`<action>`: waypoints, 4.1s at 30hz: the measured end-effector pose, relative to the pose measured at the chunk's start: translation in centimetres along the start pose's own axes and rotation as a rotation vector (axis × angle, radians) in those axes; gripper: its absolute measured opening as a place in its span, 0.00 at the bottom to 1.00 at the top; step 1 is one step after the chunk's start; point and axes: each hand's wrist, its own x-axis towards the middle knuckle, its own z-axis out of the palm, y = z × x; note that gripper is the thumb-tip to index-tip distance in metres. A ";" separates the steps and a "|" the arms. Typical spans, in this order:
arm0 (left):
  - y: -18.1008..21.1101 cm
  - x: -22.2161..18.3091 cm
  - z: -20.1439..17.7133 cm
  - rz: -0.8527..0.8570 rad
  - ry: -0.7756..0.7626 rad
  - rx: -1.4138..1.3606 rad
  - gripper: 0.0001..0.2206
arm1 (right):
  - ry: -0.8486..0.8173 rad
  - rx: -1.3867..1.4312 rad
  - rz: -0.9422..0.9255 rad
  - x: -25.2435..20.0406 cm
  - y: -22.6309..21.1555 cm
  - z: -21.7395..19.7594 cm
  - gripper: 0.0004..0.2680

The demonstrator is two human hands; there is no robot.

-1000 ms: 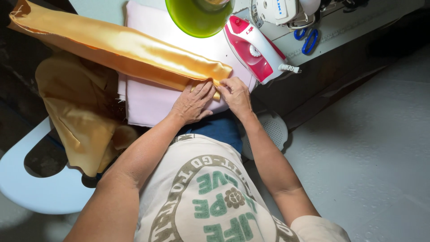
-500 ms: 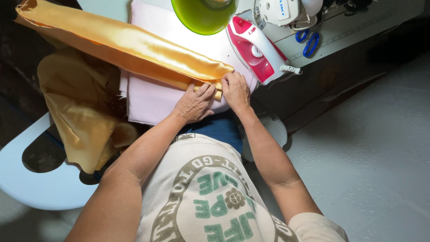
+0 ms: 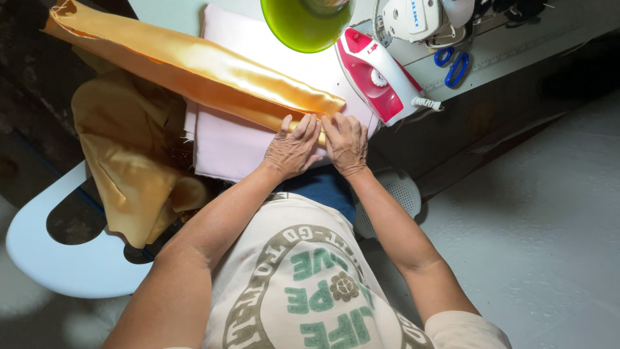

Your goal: Ironing and trimming a piece of gold fabric on a work table

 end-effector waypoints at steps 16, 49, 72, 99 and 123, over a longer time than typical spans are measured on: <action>-0.8 -1.2 0.5 -0.167 -0.020 0.036 0.41 | -0.100 -0.047 -0.065 -0.9 -2.4 -1.4 0.20; 2.9 1.5 -3.9 -0.384 -0.407 -0.040 0.52 | 0.033 0.033 0.037 6.9 10.2 -9.0 0.20; 3.8 1.6 -1.8 -0.433 -0.388 0.046 0.47 | -0.662 0.469 0.059 0.4 8.7 -12.8 0.17; -3.5 -2.1 -1.3 -0.482 -0.048 0.106 0.39 | -0.689 0.203 -0.241 7.3 3.3 -7.7 0.19; -6.0 -1.9 -2.0 -0.532 -0.095 0.021 0.42 | -0.733 0.232 -0.105 8.7 1.4 -7.5 0.19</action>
